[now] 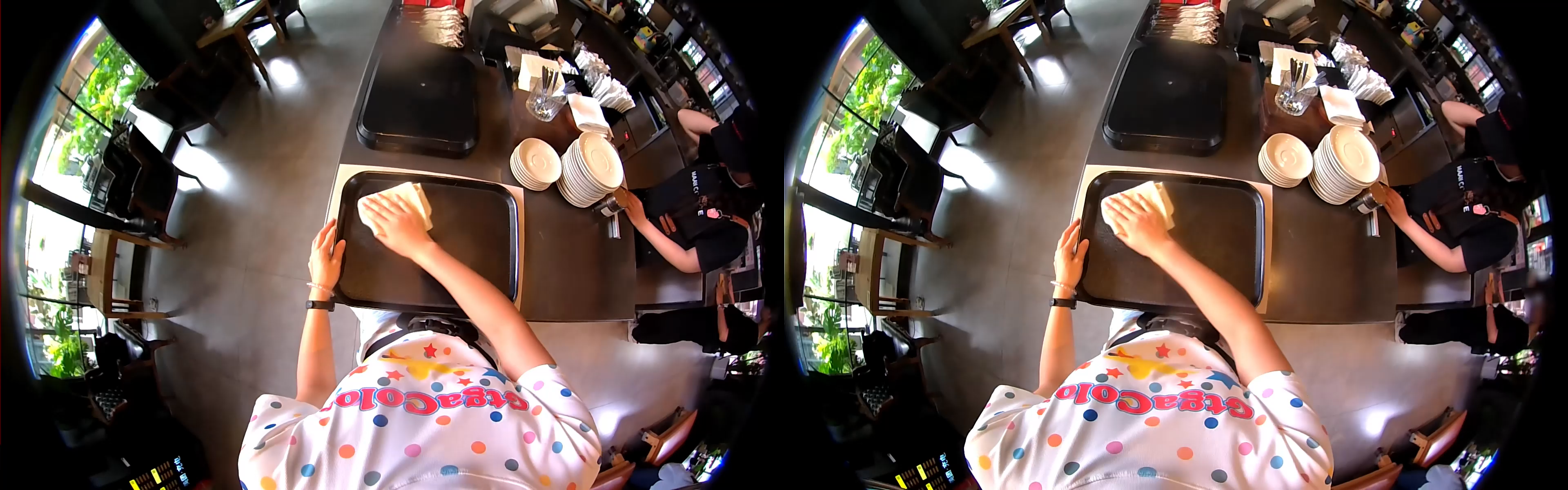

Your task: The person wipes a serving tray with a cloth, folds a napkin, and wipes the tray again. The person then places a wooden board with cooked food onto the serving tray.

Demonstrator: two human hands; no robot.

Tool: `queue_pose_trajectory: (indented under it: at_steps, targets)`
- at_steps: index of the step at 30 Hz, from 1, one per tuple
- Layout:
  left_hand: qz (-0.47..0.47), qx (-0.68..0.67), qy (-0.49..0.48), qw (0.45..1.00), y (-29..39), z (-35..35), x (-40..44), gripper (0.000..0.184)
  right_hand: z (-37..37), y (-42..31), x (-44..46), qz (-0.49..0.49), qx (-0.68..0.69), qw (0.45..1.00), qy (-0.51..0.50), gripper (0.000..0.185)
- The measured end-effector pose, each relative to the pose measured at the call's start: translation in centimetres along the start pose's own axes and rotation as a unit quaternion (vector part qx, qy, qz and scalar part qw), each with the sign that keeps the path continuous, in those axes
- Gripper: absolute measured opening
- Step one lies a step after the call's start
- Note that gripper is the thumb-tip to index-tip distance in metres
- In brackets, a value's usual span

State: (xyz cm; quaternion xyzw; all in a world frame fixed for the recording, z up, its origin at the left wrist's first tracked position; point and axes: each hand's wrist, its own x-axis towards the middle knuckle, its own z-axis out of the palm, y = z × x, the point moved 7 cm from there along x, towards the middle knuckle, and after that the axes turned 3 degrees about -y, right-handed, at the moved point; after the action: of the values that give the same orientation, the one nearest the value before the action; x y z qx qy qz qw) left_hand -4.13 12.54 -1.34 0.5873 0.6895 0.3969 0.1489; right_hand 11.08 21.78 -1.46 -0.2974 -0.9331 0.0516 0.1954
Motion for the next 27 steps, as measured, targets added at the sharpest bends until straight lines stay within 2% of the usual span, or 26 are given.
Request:
queue_pose_trajectory:
  at_steps: [5, 9, 11, 13, 15, 17, 24, 25, 27]
  targets:
    - [-0.009, 0.010, 0.003, 1.000, 0.0, 0.1, 0.1, 0.036, -4.8, 6.7, -4.5, 0.011, -0.028, 0.999, -0.039, 0.059]
    - [-0.017, 0.021, 0.002, 1.000, -0.1, 0.2, 0.2, 0.036, -8.3, 12.8, -9.3, 0.078, -0.060, 0.995, -0.017, 0.057]
    - [-0.024, 0.019, 0.004, 1.000, -0.2, 0.3, 0.2, 0.035, -9.4, 14.2, -11.4, 0.143, -0.030, 0.989, -0.015, 0.055]
    - [-0.021, 0.020, 0.009, 1.000, -0.4, 0.4, 0.2, 0.035, -9.2, 13.4, -12.5, 0.169, -0.046, 0.985, -0.009, 0.053]
    - [-0.022, 0.026, 0.005, 0.999, -0.5, 0.5, 0.3, 0.034, -8.6, 10.6, -13.1, 0.160, -0.080, 0.983, 0.041, 0.051]
    - [-0.010, 0.029, 0.005, 1.000, -0.6, 0.6, 0.4, 0.035, -8.1, 7.2, -14.0, 0.136, -0.067, 0.988, 0.032, 0.051]
    - [0.020, -0.004, 0.002, 1.000, -1.5, 1.1, 0.5, 0.032, -7.8, 1.9, -17.7, 0.062, 0.141, 0.988, -0.033, 0.050]
    - [0.017, -0.007, 0.001, 1.000, -1.3, 1.0, 0.5, 0.032, -8.1, 1.2, -18.1, 0.055, 0.179, 0.982, -0.037, 0.048]
    - [0.031, -0.013, -0.001, 0.999, -1.5, 1.0, 0.5, 0.032, -7.5, 0.6, -19.4, 0.078, 0.338, 0.935, -0.077, 0.043]
